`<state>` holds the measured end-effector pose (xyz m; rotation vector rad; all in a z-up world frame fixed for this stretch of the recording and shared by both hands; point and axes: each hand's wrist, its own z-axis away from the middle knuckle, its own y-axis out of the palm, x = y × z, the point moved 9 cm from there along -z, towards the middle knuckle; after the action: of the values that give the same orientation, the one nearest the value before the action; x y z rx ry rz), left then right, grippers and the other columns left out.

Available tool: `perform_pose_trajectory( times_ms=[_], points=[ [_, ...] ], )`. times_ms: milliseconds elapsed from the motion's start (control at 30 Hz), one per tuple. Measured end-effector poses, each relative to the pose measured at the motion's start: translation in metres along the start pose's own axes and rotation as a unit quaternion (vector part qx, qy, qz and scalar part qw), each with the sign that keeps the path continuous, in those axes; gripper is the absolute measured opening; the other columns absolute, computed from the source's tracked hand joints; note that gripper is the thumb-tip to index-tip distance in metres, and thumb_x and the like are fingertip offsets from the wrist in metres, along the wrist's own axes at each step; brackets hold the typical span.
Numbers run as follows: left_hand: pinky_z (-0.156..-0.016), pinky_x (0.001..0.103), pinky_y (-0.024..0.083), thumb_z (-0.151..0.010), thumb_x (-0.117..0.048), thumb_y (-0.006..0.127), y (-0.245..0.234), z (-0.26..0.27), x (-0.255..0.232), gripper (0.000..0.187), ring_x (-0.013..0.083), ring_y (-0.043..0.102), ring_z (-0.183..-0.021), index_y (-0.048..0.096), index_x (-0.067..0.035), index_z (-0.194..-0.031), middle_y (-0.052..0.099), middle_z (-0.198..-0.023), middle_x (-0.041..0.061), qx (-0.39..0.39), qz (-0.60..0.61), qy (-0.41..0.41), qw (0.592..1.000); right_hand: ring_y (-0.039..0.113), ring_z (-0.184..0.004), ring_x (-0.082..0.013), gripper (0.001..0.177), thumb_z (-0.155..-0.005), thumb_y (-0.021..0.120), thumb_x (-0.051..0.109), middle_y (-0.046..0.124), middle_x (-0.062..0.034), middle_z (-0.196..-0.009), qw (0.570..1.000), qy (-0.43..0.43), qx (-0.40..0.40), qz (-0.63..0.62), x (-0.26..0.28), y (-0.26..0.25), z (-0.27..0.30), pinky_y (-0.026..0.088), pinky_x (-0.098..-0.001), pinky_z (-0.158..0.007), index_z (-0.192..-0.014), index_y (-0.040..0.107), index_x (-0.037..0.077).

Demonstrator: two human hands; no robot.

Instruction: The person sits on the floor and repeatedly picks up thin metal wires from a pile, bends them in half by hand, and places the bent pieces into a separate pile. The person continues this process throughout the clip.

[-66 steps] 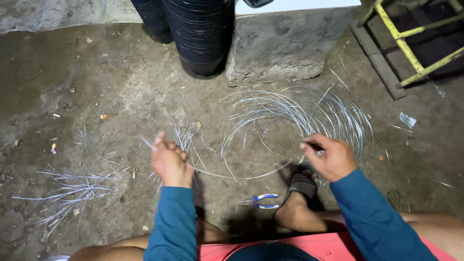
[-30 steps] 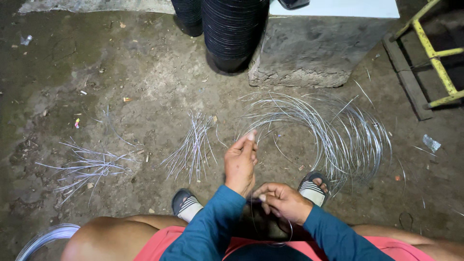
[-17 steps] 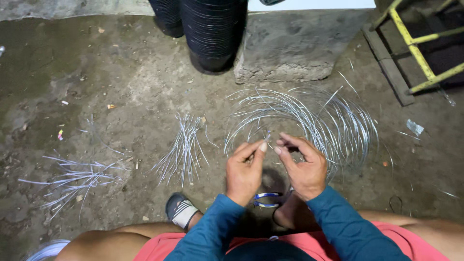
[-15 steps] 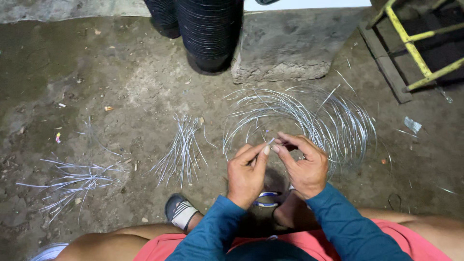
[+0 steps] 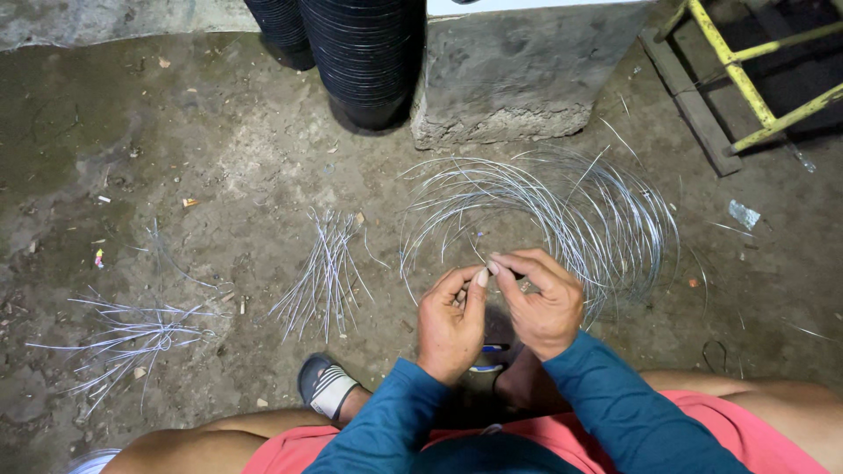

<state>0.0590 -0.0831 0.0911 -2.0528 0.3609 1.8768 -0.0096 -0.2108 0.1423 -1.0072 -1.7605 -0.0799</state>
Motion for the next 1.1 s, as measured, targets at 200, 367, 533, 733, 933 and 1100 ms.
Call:
perform_pose_trajectory(
  times_ms=[200,367,533,733,933,1100],
  points=[
    [-0.077,0.026,0.050,-0.108,-0.018,0.060,0.000,-0.007,0.030,0.020,0.0095,0.060,-0.086,0.069,0.000,-0.110,0.071,-0.094,0.004,-0.006,0.121,-0.008,0.993,0.071,-0.089,-0.0189,0.036,-0.090,0.072,0.001,0.074,-0.0106,-0.104,0.997,0.034,0.062,-0.026,-0.014,0.015,0.002,0.057,-0.0269,-0.081,-0.126,0.067,0.000],
    [-0.058,0.028,0.052,-0.105,-0.021,0.056,-0.017,-0.022,0.076,0.019,0.0084,0.057,-0.066,0.061,-0.004,-0.110,0.058,-0.079,-0.002,-0.057,0.347,-0.132,0.927,0.072,-0.110,-0.0208,0.047,-0.089,0.066,-0.001,0.075,-0.0130,-0.118,0.962,0.080,0.214,-0.148,-0.021,0.058,0.031,0.055,-0.0304,-0.095,-0.135,0.058,-0.001],
    [-0.049,0.022,0.030,-0.107,-0.023,0.058,-0.039,-0.028,0.080,0.019,0.0042,0.037,-0.057,0.061,-0.005,-0.111,0.047,-0.072,-0.003,-0.109,0.393,-0.120,0.905,0.079,-0.097,-0.0166,0.032,-0.088,0.076,0.009,0.081,-0.0103,-0.107,0.955,0.142,0.241,-0.098,-0.035,0.083,0.060,0.060,-0.0284,-0.085,-0.119,0.070,0.002],
    [-0.048,0.023,0.030,-0.106,-0.024,0.059,-0.039,-0.028,0.076,0.019,0.0045,0.036,-0.055,0.061,-0.006,-0.110,0.046,-0.071,-0.003,-0.106,0.403,-0.123,0.901,0.079,-0.080,-0.0159,0.017,-0.086,0.077,0.014,0.081,-0.0095,-0.093,0.954,0.191,0.231,0.020,-0.053,0.082,0.066,0.061,-0.0291,-0.072,-0.101,0.080,0.009],
    [-0.048,0.024,0.029,-0.106,-0.022,0.059,-0.049,-0.034,0.068,0.017,0.0047,0.036,-0.055,0.062,-0.005,-0.109,0.048,-0.073,-0.002,-0.117,0.412,-0.108,0.897,0.079,-0.078,-0.0162,0.014,-0.086,0.076,0.013,0.081,-0.0083,-0.091,0.957,0.184,0.222,-0.012,-0.048,0.076,0.054,0.061,-0.0286,-0.072,-0.098,0.079,0.007],
    [-0.049,0.024,0.028,-0.108,-0.019,0.057,-0.083,-0.046,0.050,0.013,0.0057,0.034,-0.056,0.059,-0.006,-0.109,0.045,-0.074,-0.003,-0.151,0.418,-0.060,0.894,0.076,-0.082,-0.0202,0.010,-0.085,0.077,0.011,0.078,-0.0082,-0.091,0.971,0.069,0.228,0.000,-0.019,0.054,0.030,0.058,-0.0312,-0.074,-0.094,0.078,0.006]
  ],
)
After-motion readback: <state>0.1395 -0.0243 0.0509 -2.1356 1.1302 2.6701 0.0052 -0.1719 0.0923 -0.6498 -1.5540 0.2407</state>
